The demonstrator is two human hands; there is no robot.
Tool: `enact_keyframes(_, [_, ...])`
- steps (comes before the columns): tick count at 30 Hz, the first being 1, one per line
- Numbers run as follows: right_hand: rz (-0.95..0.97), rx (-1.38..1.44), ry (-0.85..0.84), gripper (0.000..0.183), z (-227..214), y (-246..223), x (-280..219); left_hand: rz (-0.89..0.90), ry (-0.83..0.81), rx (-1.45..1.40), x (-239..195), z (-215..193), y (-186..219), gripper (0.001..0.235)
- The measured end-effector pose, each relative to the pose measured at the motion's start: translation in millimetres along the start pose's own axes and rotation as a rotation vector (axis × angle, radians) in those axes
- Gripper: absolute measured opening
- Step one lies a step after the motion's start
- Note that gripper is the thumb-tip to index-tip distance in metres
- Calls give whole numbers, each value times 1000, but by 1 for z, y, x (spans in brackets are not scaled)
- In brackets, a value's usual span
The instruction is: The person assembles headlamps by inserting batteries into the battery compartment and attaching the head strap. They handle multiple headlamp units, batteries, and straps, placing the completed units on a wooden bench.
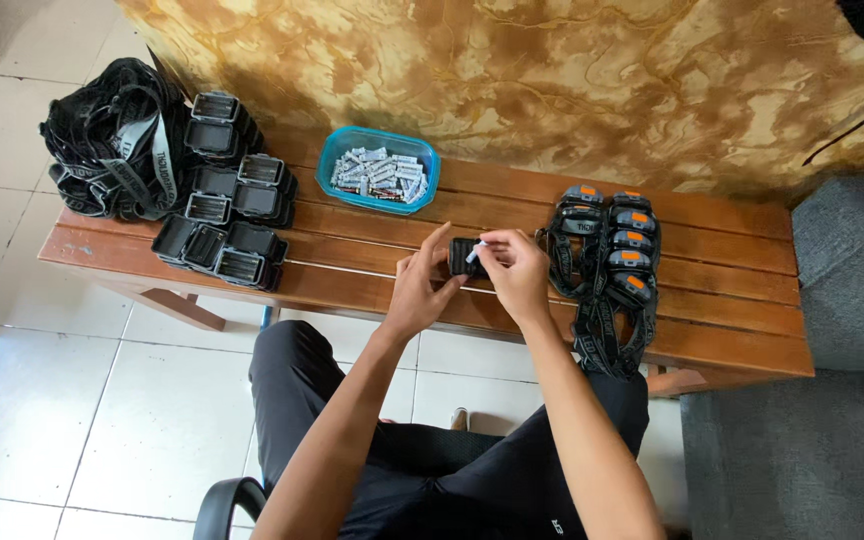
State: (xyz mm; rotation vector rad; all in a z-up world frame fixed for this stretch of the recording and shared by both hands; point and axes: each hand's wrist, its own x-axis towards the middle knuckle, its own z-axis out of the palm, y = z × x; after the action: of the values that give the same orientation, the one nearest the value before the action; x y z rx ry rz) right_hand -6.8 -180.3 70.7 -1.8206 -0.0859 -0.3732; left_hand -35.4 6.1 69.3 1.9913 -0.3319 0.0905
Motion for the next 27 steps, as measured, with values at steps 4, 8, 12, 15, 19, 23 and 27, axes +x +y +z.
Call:
enact_keyframes(4, [-96, -69, -54, 20, 4, -12, 5, 6, -8, 66, 4, 9, -28, 74])
enact_keyframes(8, [-213, -158, -104, 19, 0, -15, 0, -18, -26, 120, 4, 12, -32, 72])
enact_keyframes(12, [-219, -173, -92, 24, -1, -7, -9, -42, -35, 150, 5, 16, -38, 71])
enact_keyframes(15, [-250, -134, -64, 19, 1, -5, -15, -43, -44, 168, 4, 13, -32, 73])
enact_keyframes(19, [-277, -139, -22, 18, 8, -6, -22, -28, -41, 224, 5, 19, -49, 66])
enact_keyframes(23, [-314, -160, -4, 21, 15, -1, -25, -37, -53, 238, 6, 20, -49, 69])
enact_keyframes(27, [-328, -205, 10, 19, 18, 6, -25, -47, -57, 247, 7, 21, -49, 70])
